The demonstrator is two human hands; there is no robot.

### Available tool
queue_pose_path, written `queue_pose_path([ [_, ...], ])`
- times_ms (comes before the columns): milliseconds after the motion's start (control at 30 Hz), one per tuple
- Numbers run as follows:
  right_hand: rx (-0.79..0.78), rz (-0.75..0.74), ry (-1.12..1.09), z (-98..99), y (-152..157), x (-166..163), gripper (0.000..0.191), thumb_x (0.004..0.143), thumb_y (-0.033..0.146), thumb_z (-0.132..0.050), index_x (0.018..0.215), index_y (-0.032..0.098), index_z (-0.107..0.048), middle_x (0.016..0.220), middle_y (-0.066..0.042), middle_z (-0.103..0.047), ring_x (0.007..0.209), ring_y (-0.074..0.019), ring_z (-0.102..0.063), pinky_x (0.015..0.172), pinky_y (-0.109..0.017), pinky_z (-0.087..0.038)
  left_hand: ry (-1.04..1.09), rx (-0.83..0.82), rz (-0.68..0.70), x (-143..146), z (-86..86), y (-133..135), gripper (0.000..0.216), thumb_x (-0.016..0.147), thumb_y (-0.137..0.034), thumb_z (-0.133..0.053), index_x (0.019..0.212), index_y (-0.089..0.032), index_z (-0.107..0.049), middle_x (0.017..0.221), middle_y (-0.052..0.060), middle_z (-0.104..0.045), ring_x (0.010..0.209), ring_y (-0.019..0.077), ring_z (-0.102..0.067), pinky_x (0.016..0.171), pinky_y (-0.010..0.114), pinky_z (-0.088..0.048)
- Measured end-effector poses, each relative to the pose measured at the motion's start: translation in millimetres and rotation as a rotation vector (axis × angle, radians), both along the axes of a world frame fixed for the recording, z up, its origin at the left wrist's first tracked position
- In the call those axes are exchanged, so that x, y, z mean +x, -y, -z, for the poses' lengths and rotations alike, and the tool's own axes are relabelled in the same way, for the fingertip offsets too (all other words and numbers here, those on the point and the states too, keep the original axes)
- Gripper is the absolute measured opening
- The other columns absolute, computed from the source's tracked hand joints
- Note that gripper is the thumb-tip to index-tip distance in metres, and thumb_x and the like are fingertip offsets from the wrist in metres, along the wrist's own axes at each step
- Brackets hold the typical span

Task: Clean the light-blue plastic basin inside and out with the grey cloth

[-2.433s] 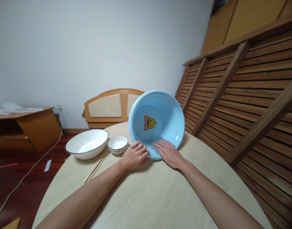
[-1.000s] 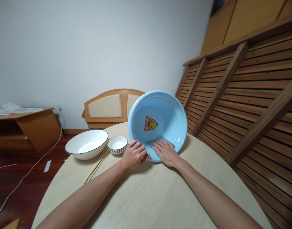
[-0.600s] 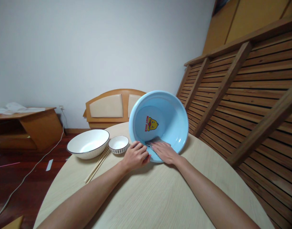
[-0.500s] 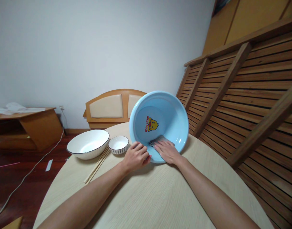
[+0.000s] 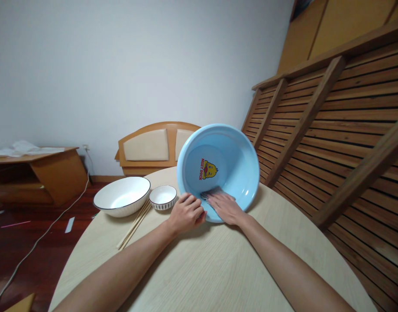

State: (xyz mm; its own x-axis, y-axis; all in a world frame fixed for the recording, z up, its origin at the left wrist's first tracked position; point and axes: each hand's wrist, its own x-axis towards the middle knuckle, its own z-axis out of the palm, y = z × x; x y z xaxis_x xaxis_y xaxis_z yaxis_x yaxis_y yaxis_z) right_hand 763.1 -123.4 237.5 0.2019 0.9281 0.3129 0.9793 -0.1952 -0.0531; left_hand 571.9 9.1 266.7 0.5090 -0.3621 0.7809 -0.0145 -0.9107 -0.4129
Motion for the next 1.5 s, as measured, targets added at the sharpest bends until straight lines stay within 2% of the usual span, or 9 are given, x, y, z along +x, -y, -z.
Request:
queue_pose_path([
  [133, -0.051, 0.123, 0.006, -5.5, 5.6, 2.5, 0.057, 0.109, 0.048, -0.022, 0.147, 0.023, -0.057, 0.148, -0.011, -0.059, 0.140, -0.0331, -0.047, 0.115, -0.058, -0.033, 0.008, -0.010, 0.000, 1.7, -1.2, -0.1, 0.024, 0.092, -0.026, -0.060, 0.068, -0.021, -0.059, 0.069, 0.001, -0.059, 0.074, 0.0183, -0.051, 0.084, 0.036, -0.039],
  [433, -0.032, -0.022, -0.173, -21.4, 8.7, -10.8, 0.063, 0.108, 0.057, -0.019, 0.147, 0.025, -0.058, 0.149, -0.007, -0.059, 0.139, -0.0264, -0.050, 0.117, -0.049, -0.033, 0.078, 0.009, 0.009, -0.2, -9.6, -7.5, 0.037, 0.098, -0.027, -0.059, 0.062, -0.021, -0.056, 0.063, 0.000, -0.056, 0.069, 0.0173, -0.048, 0.077, 0.035, -0.035],
  [600, -0.104, 0.164, -0.039, -25.2, 13.5, -1.1, 0.064, 0.106, 0.058, -0.024, 0.144, 0.022, -0.061, 0.148, -0.010, -0.059, 0.141, -0.0335, -0.046, 0.117, -0.054, -0.029, 0.088, -0.017, 0.038, 0.1, -14.8, -5.3, 0.041, 0.100, -0.026, -0.056, 0.060, -0.021, -0.055, 0.062, 0.000, -0.056, 0.069, 0.0173, -0.047, 0.076, 0.035, -0.034],
  [700, -0.151, 0.196, -0.045, -33.6, 14.7, -5.2, 0.066, 0.106, 0.061, -0.022, 0.142, 0.024, -0.063, 0.147, -0.010, -0.060, 0.140, -0.0359, -0.046, 0.117, -0.057, -0.027, 0.104, -0.044, 0.048, 0.0, -20.7, -2.4, 0.042, 0.101, -0.024, -0.054, 0.059, -0.021, -0.054, 0.060, 0.000, -0.055, 0.067, 0.0172, -0.045, 0.075, 0.036, -0.033],
  [867, -0.183, -0.060, -0.316, -46.5, 8.2, -26.5, 0.070, 0.107, 0.060, -0.009, 0.147, 0.029, -0.057, 0.152, -0.005, -0.056, 0.140, -0.0285, -0.050, 0.117, -0.051, -0.033, 0.131, -0.092, 0.015, -3.4, -30.9, -0.3, 0.045, 0.101, -0.023, -0.050, 0.057, -0.020, -0.053, 0.058, 0.000, -0.054, 0.065, 0.0174, -0.044, 0.076, 0.037, -0.033],
  [1033, -0.164, -0.227, -0.431, -50.2, 4.2, -36.9, 0.073, 0.106, 0.062, -0.008, 0.155, 0.023, -0.045, 0.160, -0.005, -0.045, 0.147, -0.0227, -0.042, 0.123, -0.042, -0.029, 0.150, -0.120, 0.015, -5.7, -35.9, -2.4, 0.044, 0.100, -0.021, -0.049, 0.056, -0.020, -0.052, 0.056, 0.000, -0.052, 0.063, 0.0174, -0.043, 0.076, 0.038, -0.033],
  [1200, -0.253, -0.051, -0.281, -57.5, 14.3, -24.9, 0.068, 0.106, 0.060, -0.014, 0.140, 0.027, -0.064, 0.147, -0.006, -0.061, 0.135, -0.0307, -0.054, 0.115, -0.050, -0.037, 0.135, -0.110, 0.014, -5.3, -36.9, -1.7, 0.045, 0.100, -0.022, -0.050, 0.055, -0.021, -0.052, 0.056, 0.000, -0.051, 0.062, 0.0173, -0.042, 0.075, 0.038, -0.033],
  [1367, -0.278, 0.194, -0.089, -59.6, 23.6, -14.2, 0.070, 0.104, 0.065, -0.023, 0.138, 0.024, -0.067, 0.145, -0.011, -0.062, 0.138, -0.0366, -0.050, 0.117, -0.057, -0.028, 0.121, -0.106, 0.015, -5.3, -36.6, 0.1, 0.046, 0.100, -0.022, -0.050, 0.054, -0.021, -0.052, 0.057, 0.000, -0.053, 0.063, 0.0174, -0.043, 0.076, 0.038, -0.034],
  [1500, -0.294, 0.134, -0.169, -58.3, 20.8, -20.0, 0.070, 0.104, 0.065, -0.020, 0.145, 0.025, -0.060, 0.151, -0.010, -0.056, 0.142, -0.0361, -0.046, 0.119, -0.058, -0.024, 0.126, -0.100, 0.020, -5.3, -35.6, 0.8, 0.046, 0.100, -0.022, -0.050, 0.054, -0.021, -0.052, 0.057, 0.000, -0.052, 0.063, 0.0178, -0.042, 0.075, 0.038, -0.033],
])
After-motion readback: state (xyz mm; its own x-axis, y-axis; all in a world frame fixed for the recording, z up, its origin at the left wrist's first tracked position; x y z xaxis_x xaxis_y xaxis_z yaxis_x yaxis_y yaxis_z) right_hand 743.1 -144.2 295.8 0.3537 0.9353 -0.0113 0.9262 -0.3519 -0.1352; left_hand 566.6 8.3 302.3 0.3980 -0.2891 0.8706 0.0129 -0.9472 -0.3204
